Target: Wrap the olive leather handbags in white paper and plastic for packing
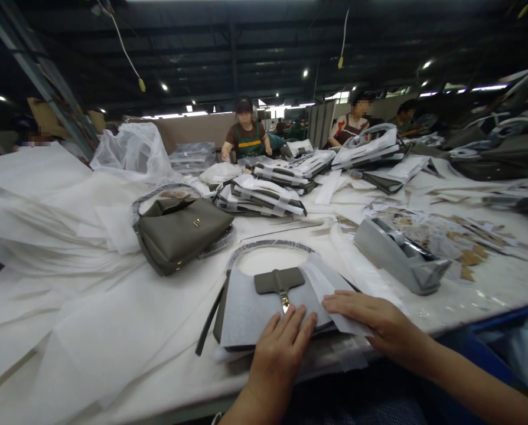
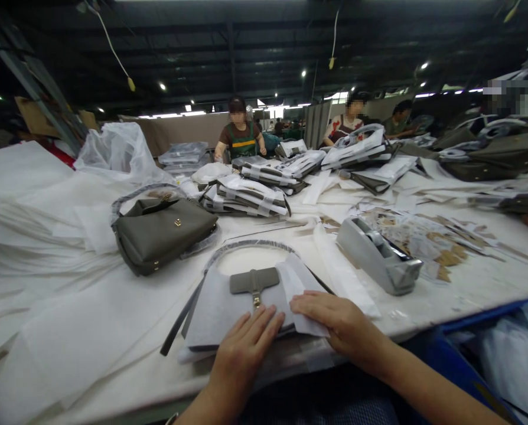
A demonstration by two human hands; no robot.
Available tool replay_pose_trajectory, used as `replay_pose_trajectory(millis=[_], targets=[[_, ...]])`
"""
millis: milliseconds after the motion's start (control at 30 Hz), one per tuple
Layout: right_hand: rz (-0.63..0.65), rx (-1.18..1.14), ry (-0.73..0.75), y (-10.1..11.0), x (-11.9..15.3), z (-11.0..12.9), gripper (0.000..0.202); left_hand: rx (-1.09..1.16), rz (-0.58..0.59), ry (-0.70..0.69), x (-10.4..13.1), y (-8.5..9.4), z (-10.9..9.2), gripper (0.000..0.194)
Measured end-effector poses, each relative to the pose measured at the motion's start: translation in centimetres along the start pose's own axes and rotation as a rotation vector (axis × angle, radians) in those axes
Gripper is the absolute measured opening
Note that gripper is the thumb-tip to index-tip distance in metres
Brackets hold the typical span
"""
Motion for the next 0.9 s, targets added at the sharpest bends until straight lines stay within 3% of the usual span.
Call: replay_pose_trajectory(millis=[200, 467, 800, 900], targets=[[-0.097, 0.148, 0.165, -1.7, 2.3, 1.4, 0.048, 0.045, 0.158, 0.014, 0.0, -0.6, 0.6, 0.041], [-0.135, 0.129, 0.114, -2.3, 2.2, 0.4, 0.045, 0.126, 0.31, -0.037, -0.7, -2.2, 2.9, 0.056], [-0.263, 0.098, 0.097, -2.9, 3.4, 0.4, 0.044, 0.0, 0.489, -0.07, -2.7, -2.1, 0.4, 0.09], [-0.28, 0.104, 0.091, -2.9, 3.5, 0.5, 0.044, 0.007, 0.498, -0.111, -3.0, -2.1, -0.2, 0.089]])
Point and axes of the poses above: each hand's wrist, its own x-axis away from the middle knuckle, its own y-axis out of the back of the hand, z = x × y, the point moved 9 cm from there along -x, towards the middle knuckle, and after that the axes turned 6 degrees about x, right-handed, at the moved point
